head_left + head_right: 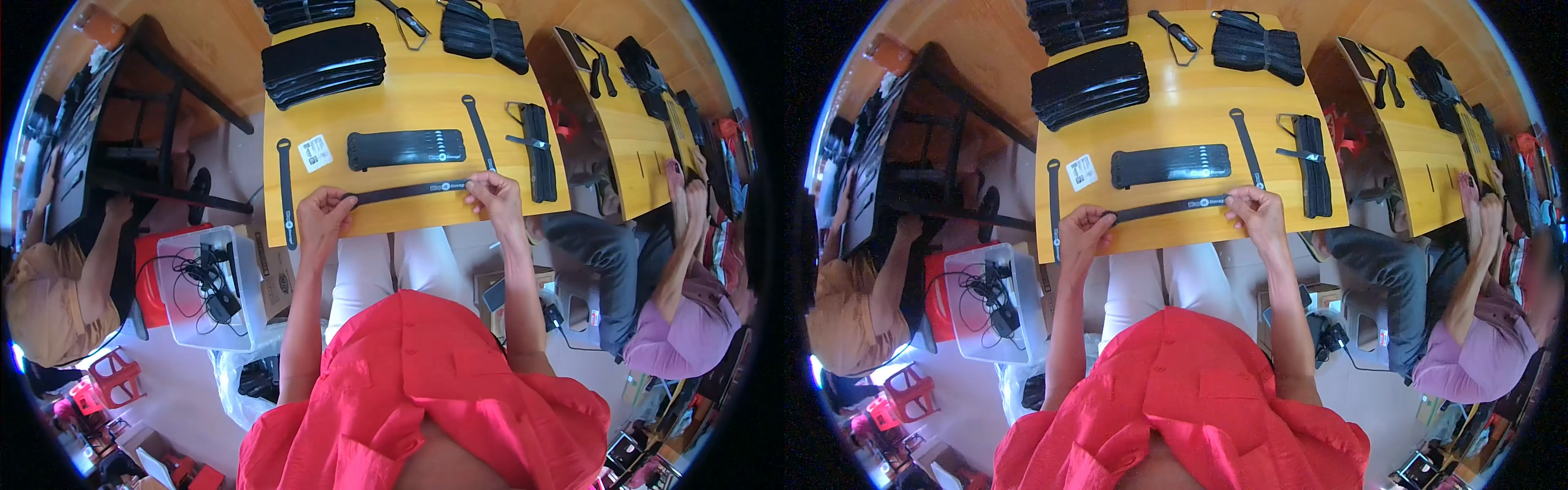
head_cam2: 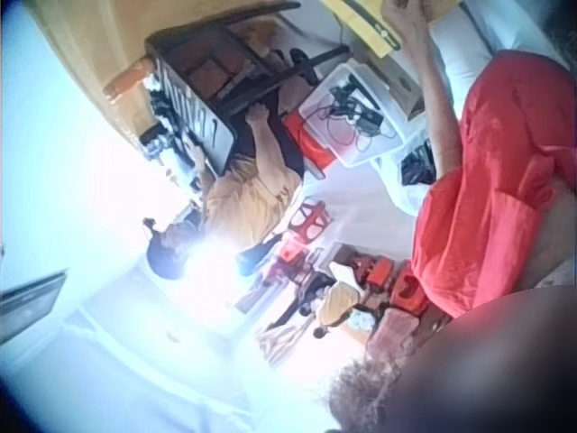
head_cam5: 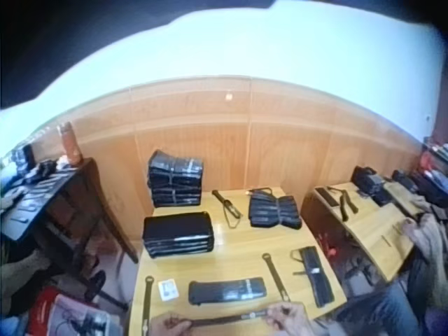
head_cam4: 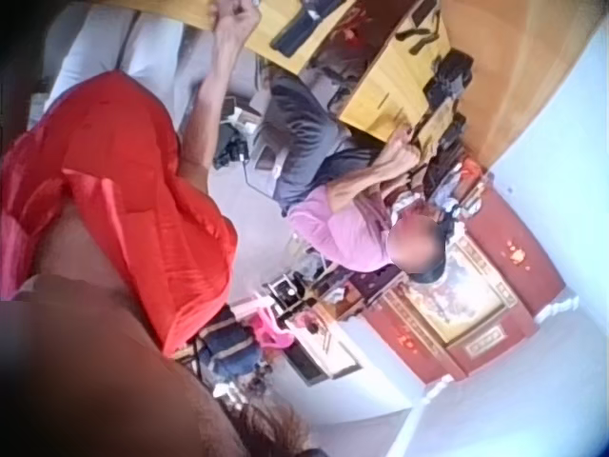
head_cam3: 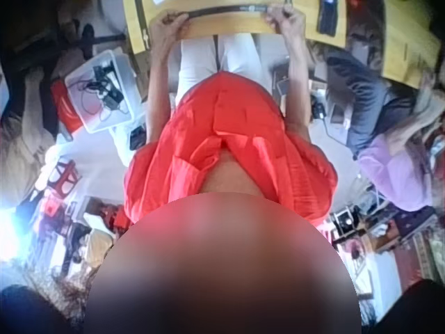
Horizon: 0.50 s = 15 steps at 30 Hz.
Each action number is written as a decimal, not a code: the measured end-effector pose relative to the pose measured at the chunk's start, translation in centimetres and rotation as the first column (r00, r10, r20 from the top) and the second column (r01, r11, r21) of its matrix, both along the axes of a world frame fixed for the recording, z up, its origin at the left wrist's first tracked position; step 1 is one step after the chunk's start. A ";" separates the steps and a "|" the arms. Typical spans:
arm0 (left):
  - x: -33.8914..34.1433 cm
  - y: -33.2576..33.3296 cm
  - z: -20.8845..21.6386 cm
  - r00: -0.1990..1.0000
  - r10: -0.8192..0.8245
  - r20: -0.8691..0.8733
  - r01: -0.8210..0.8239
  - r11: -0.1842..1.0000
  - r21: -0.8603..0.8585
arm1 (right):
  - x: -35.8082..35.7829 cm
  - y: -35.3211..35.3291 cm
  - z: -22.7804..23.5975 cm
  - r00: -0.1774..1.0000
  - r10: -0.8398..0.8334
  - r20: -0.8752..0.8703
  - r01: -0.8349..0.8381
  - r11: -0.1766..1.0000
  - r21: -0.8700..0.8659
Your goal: Attaching stickers to black straps and stacking them in a workshop.
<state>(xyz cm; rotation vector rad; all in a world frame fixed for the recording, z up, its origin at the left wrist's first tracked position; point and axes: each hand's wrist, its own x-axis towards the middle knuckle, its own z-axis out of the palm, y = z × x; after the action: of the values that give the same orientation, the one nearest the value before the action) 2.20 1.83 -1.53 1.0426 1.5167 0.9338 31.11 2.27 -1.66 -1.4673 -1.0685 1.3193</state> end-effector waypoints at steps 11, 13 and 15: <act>1.0 2.8 -2.4 0.957 0.169 0.234 -0.195 0.977 0.089 | -1.4 2.8 -3.3 0.968 -0.235 -0.087 0.245 0.960 0.133; 1.2 3.1 -2.6 0.968 0.172 0.183 -0.195 0.974 0.118 | -1.8 3.1 -3.7 0.961 -0.272 -0.046 0.276 0.945 0.177; 1.7 3.4 -2.7 0.976 0.193 0.097 -0.208 0.961 0.182 | -1.7 3.2 -4.0 0.951 -0.309 -0.005 0.303 0.927 0.221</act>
<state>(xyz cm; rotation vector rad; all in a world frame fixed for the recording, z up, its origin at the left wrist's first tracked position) 3.90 5.23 -4.18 0.9864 1.5088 1.2697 29.37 5.47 -5.62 -1.4219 -0.9263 0.9311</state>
